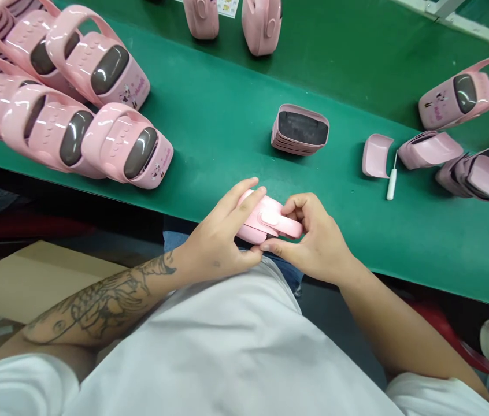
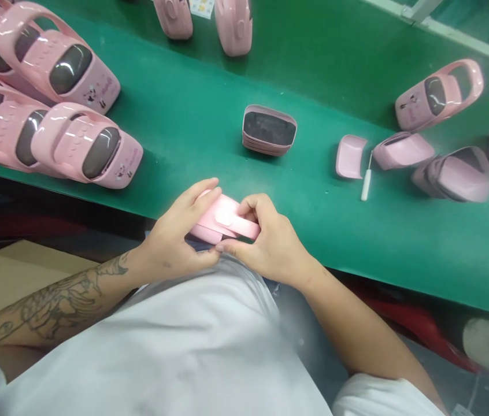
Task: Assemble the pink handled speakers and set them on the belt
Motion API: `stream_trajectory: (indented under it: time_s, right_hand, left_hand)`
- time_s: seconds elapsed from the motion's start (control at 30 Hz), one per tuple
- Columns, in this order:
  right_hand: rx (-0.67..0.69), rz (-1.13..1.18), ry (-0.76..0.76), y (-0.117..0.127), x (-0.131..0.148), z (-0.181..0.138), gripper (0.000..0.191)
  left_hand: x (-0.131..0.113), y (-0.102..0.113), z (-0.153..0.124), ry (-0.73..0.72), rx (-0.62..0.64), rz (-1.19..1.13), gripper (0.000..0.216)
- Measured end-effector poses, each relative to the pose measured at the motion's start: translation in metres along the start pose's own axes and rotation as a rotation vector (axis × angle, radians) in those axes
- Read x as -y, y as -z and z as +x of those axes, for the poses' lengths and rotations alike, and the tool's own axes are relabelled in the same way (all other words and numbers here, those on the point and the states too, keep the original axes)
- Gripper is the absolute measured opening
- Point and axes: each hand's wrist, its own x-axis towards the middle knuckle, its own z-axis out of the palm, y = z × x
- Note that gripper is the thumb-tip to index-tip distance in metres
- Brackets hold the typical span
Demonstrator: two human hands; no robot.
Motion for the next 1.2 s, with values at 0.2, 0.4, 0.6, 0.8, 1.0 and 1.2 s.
stream_trajectory:
  time_s: [0.2, 0.4, 0.6, 0.8, 1.0, 1.2]
  right_hand:
    - [-0.002, -0.011, -0.023, 0.001, 0.002, 0.0, 0.059]
    - [-0.042, -0.026, -0.007, -0.001, 0.003, 0.004, 0.056]
    - [-0.102, 0.008, 0.051, -0.008, -0.005, 0.001, 0.05]
    - [-0.123, 0.006, 0.075, -0.014, -0.004, 0.002, 0.048]
    - [-0.151, 0.08, 0.078, -0.018, 0.015, 0.019, 0.043]
    - [-0.041, 0.324, 0.205, -0.019, 0.032, 0.038, 0.031]
  left_hand:
    - [0.002, 0.001, 0.002, 0.001, 0.032, -0.017, 0.085]
    - [0.0, 0.001, 0.007, -0.026, 0.028, -0.019, 0.078]
    - [0.008, 0.007, 0.009, -0.03, 0.002, -0.015, 0.072]
    - [0.023, 0.023, 0.024, -0.053, 0.081, -0.121, 0.063]
    - [0.016, 0.009, 0.044, -0.129, 0.012, 0.129, 0.083]
    - [0.026, 0.023, 0.046, 0.04, 0.01, 0.223, 0.086]
